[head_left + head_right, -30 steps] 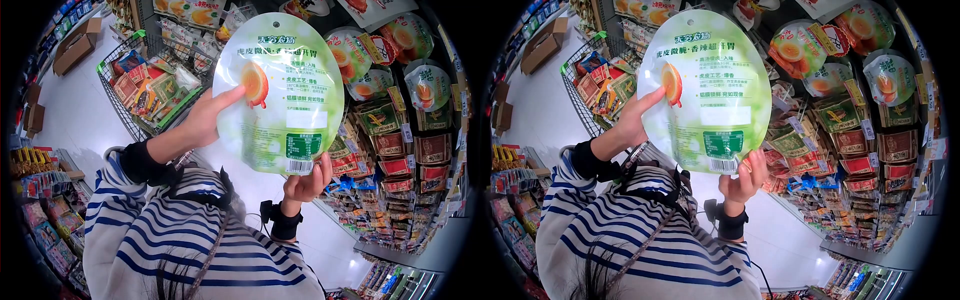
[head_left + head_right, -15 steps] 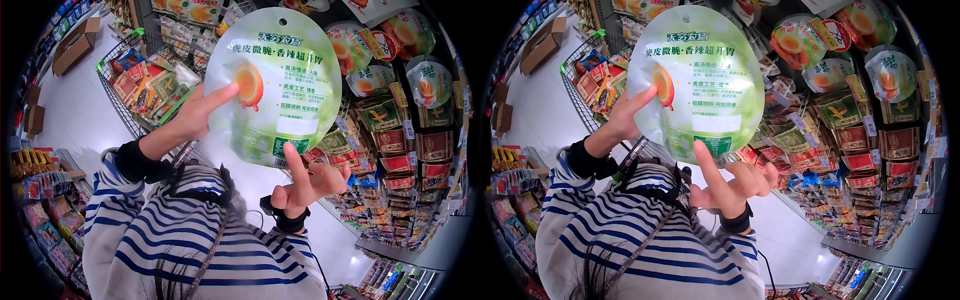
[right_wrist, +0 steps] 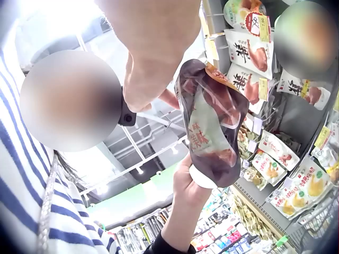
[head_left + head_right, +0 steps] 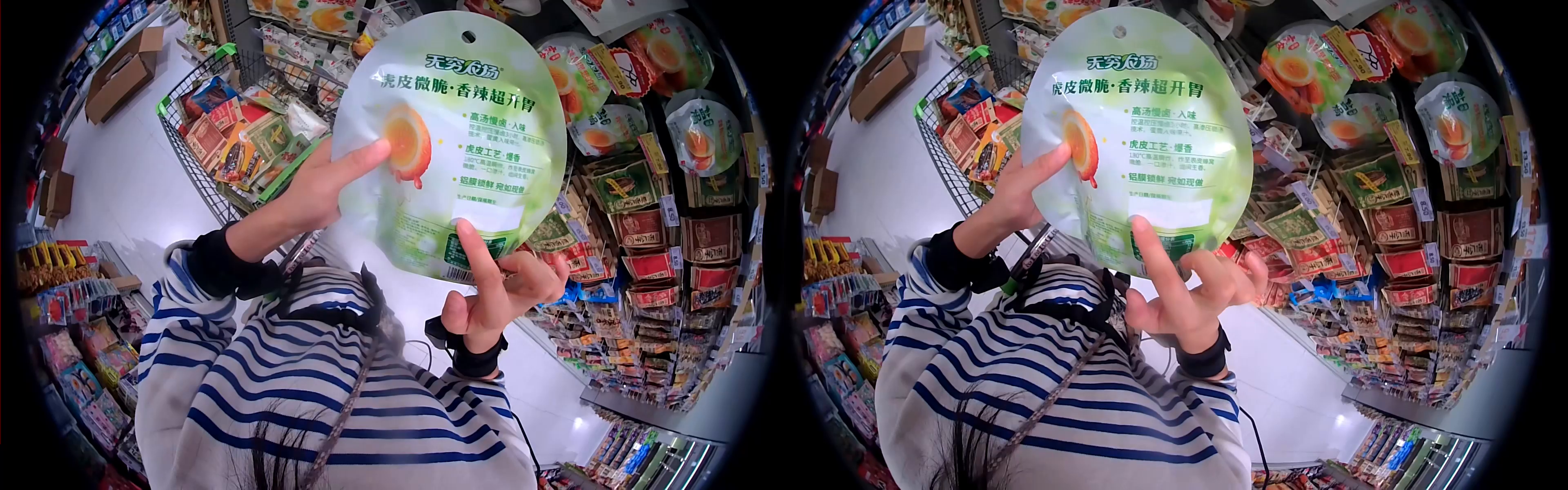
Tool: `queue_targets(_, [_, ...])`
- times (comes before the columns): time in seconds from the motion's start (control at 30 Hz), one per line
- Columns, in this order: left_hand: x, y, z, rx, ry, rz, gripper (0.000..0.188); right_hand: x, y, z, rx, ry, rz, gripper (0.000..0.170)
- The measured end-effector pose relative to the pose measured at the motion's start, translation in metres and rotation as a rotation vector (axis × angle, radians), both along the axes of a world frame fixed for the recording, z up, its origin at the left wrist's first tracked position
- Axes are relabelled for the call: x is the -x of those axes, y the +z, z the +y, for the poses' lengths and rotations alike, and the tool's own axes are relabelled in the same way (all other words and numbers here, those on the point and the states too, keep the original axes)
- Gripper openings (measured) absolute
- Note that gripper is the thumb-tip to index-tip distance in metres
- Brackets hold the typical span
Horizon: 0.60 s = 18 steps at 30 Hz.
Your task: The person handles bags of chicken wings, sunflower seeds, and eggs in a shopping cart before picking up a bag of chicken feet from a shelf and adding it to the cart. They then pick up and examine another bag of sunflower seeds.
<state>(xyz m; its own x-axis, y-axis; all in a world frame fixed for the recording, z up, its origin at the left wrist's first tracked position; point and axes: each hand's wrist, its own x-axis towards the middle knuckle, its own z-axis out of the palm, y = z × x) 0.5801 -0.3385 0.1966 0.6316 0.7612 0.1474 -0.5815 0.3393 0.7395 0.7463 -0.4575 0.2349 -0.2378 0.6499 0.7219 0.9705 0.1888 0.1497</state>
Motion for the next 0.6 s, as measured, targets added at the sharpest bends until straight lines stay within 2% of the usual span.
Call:
queue_targets(0.23, [0.0, -0.002, -0.001, 0.009, 0.018, 0.015, 0.042, -0.013, 0.002, 0.003, -0.131, -0.002, 0.077, 0.053])
queue_targets(0.27, [0.0, -0.002, -0.002, 0.011, 0.024, 0.018, 0.042, -0.012, 0.005, 0.0, -0.085, -0.026, 0.053, 0.055])
queue_targets(0.4, [0.003, -0.002, -0.002, 0.04, 0.007, 0.004, 0.042, -0.017, -0.002, 0.001, -0.17, -0.014, 0.186, 0.061])
queue_targets(0.6, [0.004, -0.005, -0.002, 0.02, -0.02, -0.017, 0.042, -0.015, -0.002, 0.001, -0.224, 0.022, 0.147, 0.059])
